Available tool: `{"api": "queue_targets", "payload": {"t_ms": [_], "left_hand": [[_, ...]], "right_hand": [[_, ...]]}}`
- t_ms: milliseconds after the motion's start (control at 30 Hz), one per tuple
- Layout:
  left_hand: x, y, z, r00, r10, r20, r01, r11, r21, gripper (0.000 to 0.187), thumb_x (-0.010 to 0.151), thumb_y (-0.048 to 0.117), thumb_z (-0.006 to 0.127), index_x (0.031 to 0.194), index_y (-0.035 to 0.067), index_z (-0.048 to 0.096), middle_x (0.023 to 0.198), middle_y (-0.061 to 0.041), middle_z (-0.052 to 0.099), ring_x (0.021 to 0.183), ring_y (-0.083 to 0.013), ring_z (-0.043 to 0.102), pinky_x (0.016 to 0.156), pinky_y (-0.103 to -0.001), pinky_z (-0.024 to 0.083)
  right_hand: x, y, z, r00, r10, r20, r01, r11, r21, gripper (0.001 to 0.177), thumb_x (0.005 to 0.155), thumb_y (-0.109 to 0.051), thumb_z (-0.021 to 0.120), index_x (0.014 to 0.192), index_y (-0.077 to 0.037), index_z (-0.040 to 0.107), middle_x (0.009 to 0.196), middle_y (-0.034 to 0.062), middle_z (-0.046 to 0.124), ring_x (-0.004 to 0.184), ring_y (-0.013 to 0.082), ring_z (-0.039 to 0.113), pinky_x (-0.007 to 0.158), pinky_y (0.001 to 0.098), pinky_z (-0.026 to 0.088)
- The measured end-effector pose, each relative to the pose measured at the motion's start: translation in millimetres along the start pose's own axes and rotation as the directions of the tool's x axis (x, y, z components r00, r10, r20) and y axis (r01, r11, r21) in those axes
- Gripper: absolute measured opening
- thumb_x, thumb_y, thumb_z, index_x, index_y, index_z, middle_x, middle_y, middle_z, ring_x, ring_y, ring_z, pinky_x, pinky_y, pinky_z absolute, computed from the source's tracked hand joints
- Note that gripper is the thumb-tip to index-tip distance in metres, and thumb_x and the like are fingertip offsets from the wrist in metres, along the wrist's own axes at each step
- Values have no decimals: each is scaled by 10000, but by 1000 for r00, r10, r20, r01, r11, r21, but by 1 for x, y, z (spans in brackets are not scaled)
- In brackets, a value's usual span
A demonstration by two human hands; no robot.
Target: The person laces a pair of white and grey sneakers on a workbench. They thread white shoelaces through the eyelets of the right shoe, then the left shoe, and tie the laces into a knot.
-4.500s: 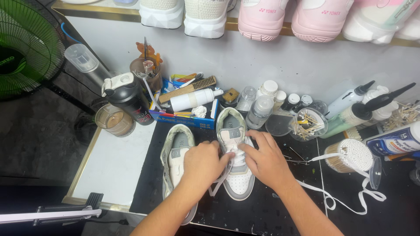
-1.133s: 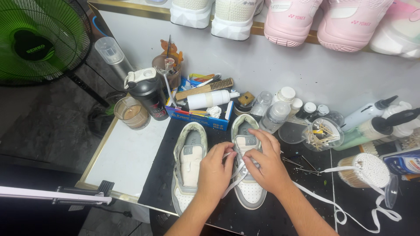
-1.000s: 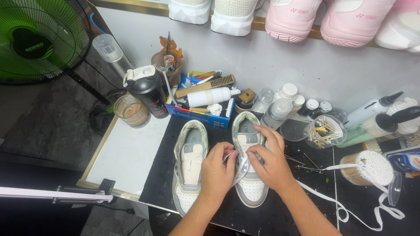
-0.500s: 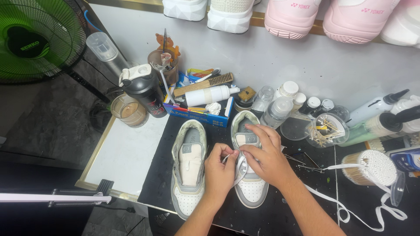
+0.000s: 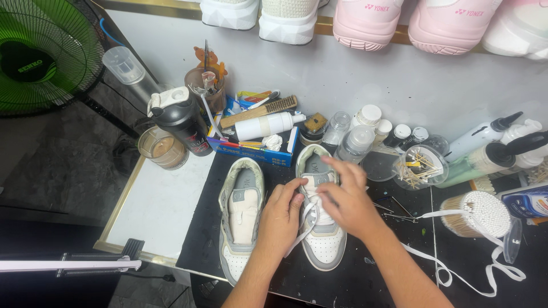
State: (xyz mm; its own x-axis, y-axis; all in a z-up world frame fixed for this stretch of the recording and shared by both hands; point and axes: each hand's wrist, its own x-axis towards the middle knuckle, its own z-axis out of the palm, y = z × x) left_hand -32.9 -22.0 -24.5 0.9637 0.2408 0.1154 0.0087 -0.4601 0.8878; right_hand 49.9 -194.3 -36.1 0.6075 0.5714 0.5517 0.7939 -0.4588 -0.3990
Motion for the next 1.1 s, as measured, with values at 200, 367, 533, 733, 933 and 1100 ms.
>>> {"api": "queue_targets", "payload": {"t_ms": [200, 367, 533, 733, 933, 1100], "left_hand": [[5, 4, -4, 1000, -8, 29, 8, 1000, 11, 280, 1006, 152, 540, 1267, 187, 632, 1010, -116, 668, 905, -313, 689, 800, -410, 537], [11, 6, -8, 997, 63, 36, -66, 995, 76, 253, 1010, 119, 538, 1231, 158, 656, 1027, -126, 674, 939, -334, 683, 809, -419, 529], [15, 13, -17, 981, 181, 68, -187, 978, 89, 237, 980, 77, 575, 1180, 139, 686, 1066, -124, 650, 951, -321, 686, 809, -395, 542], [21, 17, -24, 872, 482, 90, -490, 854, 173, 209, 932, 99, 639, 1138, 110, 672, 1156, -130, 652, 1072, -352, 667, 900, -414, 527], [79, 13, -13, 836, 421, 352, -495, 856, 149, 310, 999, 223, 618, 1275, 83, 600, 1094, -155, 732, 1052, -371, 684, 923, -474, 516], [100, 12, 4, 770, 192, 609, -367, 913, 176, 410, 1006, 335, 597, 1367, 144, 556, 889, -178, 737, 920, -368, 699, 821, -466, 519]], "right_hand": [[-30, 39, -40, 928, 159, -336, -201, 975, -94, 117, 871, -36, 696, 969, -79, 648, 1443, 122, 555, 1344, 344, 483, 1146, 482, 378], [-51, 68, -82, 703, 575, -418, -94, 657, 748, 50, 1087, -25, 480, 1129, -52, 479, 1227, 267, 623, 1043, 359, 664, 990, 471, 554], [-74, 69, -105, 606, 753, -257, -5, 327, 945, 77, 1123, -22, 390, 1120, -33, 466, 1063, 287, 655, 914, 360, 674, 964, 556, 589], [-71, 55, -87, 698, 709, -100, -200, 327, 924, 26, 1076, -49, 499, 1085, -44, 523, 957, 185, 635, 730, 188, 514, 674, 393, 477], [-36, 7, -72, 776, 575, 259, -591, 807, -19, 259, 818, -293, 772, 982, -94, 745, 823, 68, 730, 638, 267, 600, 586, 426, 480], [-17, 0, -68, 851, 401, 338, -359, 915, -183, 210, 874, -330, 696, 954, -154, 775, 905, 44, 770, 828, 298, 727, 722, 406, 548]]}}
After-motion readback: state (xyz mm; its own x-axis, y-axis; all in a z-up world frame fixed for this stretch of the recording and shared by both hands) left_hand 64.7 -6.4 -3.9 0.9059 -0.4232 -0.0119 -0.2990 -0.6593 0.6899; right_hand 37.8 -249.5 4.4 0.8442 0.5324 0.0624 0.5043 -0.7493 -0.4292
